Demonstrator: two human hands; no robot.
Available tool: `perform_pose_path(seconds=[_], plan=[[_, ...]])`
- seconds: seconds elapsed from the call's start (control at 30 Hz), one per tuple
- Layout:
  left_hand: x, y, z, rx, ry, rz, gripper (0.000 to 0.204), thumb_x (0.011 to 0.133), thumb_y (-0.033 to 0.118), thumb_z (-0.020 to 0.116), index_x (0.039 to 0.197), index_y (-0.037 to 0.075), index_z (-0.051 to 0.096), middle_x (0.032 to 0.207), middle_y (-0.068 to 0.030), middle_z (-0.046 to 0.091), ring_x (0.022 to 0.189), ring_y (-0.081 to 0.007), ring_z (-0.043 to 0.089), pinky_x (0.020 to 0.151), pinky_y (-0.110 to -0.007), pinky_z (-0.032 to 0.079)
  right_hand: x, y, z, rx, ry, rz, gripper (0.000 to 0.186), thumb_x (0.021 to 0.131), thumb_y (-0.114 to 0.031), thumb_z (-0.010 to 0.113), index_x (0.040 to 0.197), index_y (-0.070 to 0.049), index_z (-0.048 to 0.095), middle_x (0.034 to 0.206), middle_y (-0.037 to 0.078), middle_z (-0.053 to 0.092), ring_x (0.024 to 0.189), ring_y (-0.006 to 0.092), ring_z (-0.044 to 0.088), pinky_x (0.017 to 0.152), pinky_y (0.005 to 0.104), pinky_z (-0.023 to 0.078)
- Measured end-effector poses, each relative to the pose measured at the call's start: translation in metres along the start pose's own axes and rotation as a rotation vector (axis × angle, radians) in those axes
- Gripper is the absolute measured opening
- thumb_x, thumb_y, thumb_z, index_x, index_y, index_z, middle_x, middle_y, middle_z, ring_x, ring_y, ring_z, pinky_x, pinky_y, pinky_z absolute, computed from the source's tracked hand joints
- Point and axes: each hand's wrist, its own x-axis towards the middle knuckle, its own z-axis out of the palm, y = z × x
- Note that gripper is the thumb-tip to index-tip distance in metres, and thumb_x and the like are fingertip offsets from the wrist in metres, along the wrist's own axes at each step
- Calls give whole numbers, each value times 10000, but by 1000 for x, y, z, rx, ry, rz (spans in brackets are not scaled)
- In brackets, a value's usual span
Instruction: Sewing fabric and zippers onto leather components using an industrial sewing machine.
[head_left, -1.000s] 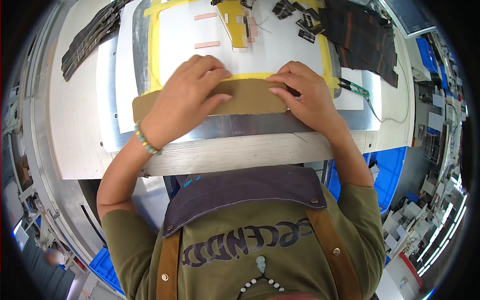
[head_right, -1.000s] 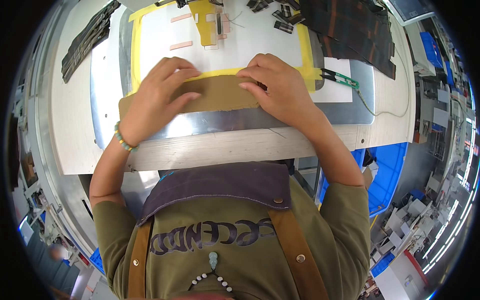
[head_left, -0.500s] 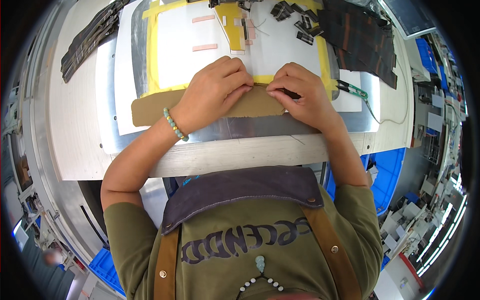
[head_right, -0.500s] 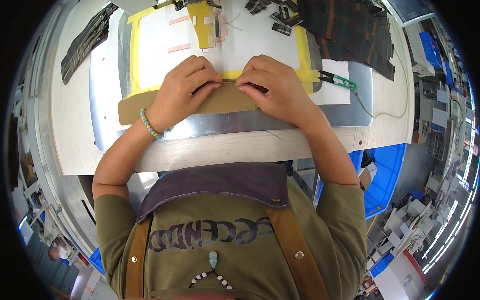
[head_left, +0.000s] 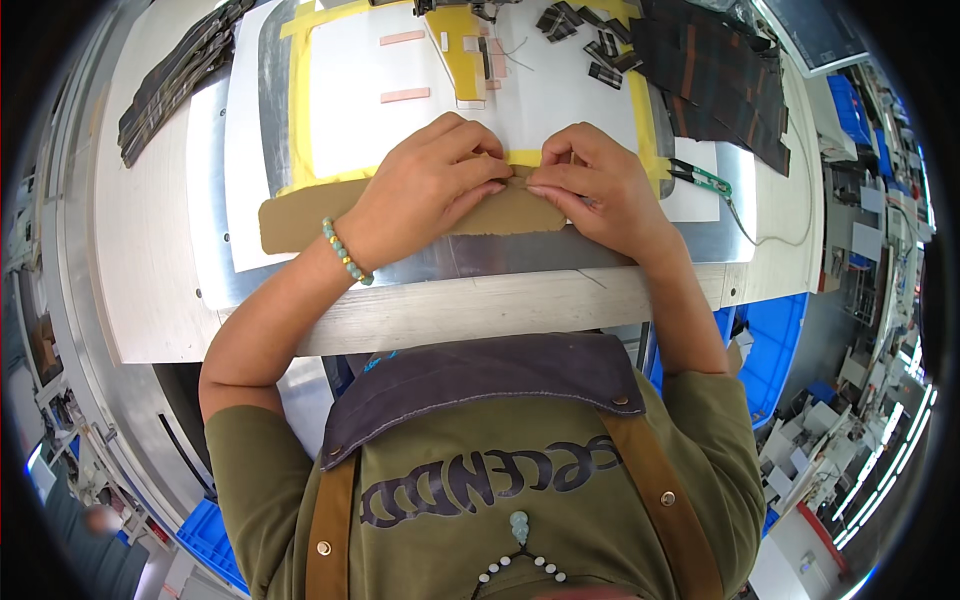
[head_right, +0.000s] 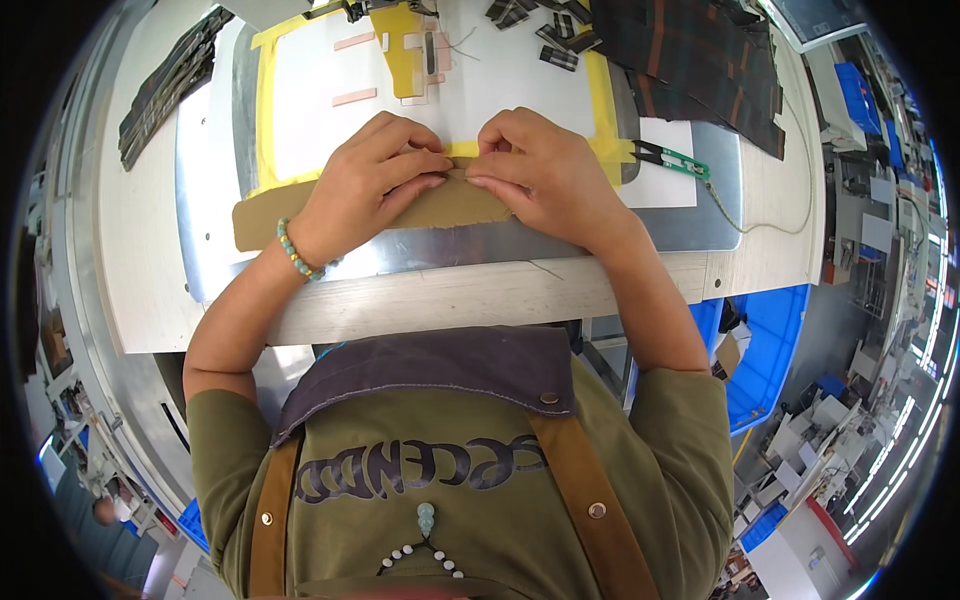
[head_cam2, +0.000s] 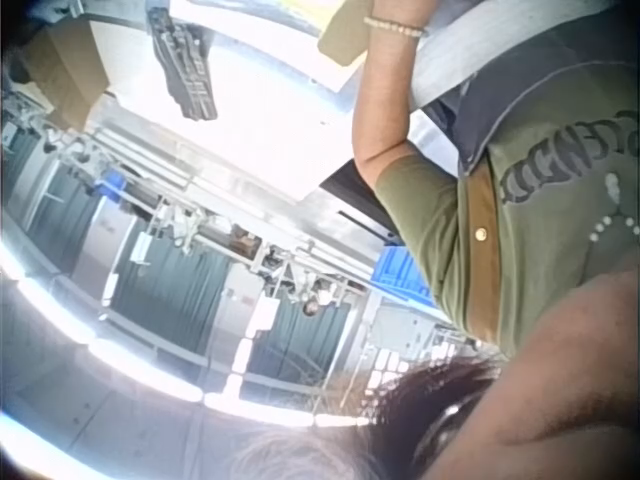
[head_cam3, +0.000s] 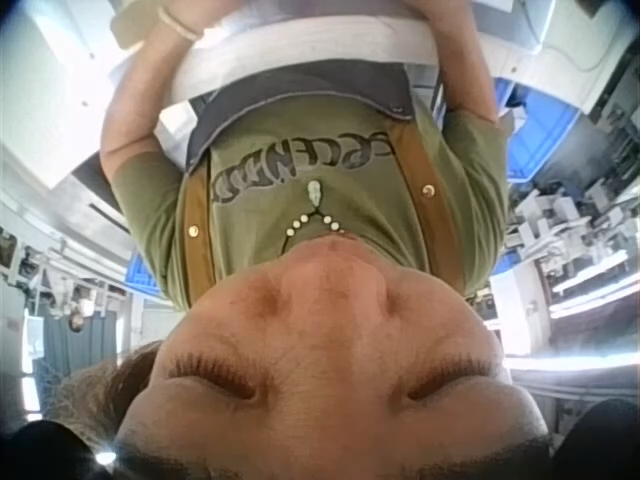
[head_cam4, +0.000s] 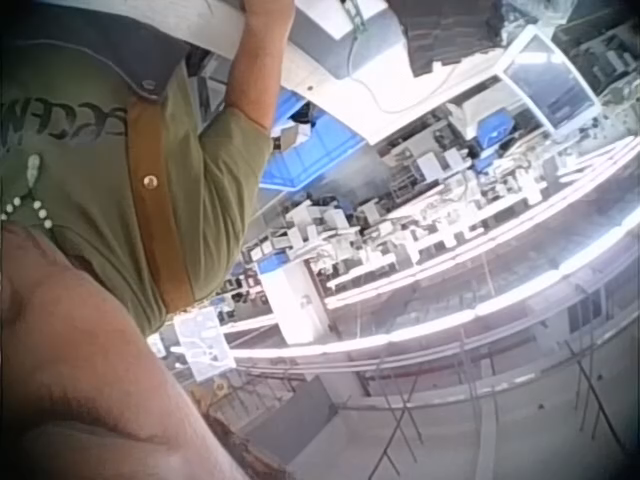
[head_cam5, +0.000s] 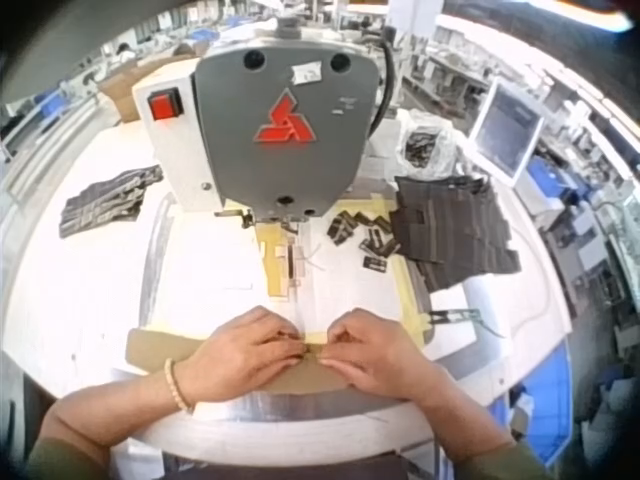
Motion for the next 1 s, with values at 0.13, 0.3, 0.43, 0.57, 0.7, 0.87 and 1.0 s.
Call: perform_pose_path(seconds=[0.13,0.3,0.43,0.57,0.7,0.87,1.0], plan=[[0,-1,-1,6,31,12,134,856,62,832,965,73,756,1060,-39,700,959,-252,658,798,-377,571,-1,-1,0,-23,14,-21,117,854,-43,858,947,-27,788,1017,70,653,864,204,653,698,318,539],[0,-2,-6,-28,52,-20,133,863,62,837,961,66,747,1033,-48,701,927,-239,652,789,-363,561,2,-5,-5,141,51,97,84,892,-52,834,954,-52,777,1004,55,674,857,191,658,700,328,555],[3,5,-28,-339,-93,-391,107,946,97,821,973,48,731,902,-10,665,782,-118,590,733,-285,501,5,-10,-8,257,162,170,52,929,-36,810,968,-27,777,984,51,696,844,153,661,686,294,557],[-3,-3,-71,-714,-274,-655,117,1040,147,748,1040,42,698,790,100,545,729,8,465,655,-208,409,14,-19,-19,328,157,319,64,961,-51,790,990,6,778,912,53,736,790,108,656,675,260,552],[-18,-5,-110,-707,-270,-762,145,1022,155,772,1033,31,697,800,90,589,713,4,478,662,-202,429,25,-28,-30,472,38,490,106,976,-94,789,991,10,781,834,47,748,752,85,634,696,252,535],[-41,-32,-132,-269,-353,-770,172,952,137,826,1023,13,731,888,8,699,804,-93,628,753,-282,525,33,-13,-4,358,-12,424,160,989,-146,785,996,14,779,837,39,756,749,84,633,717,268,529],[-29,-16,-112,322,-161,-460,265,937,163,780,1160,22,754,1248,-114,742,1181,-309,654,1005,-456,531,34,-18,1,353,52,352,157,991,-147,778,1013,8,776,854,45,765,736,112,641,696,280,521]])
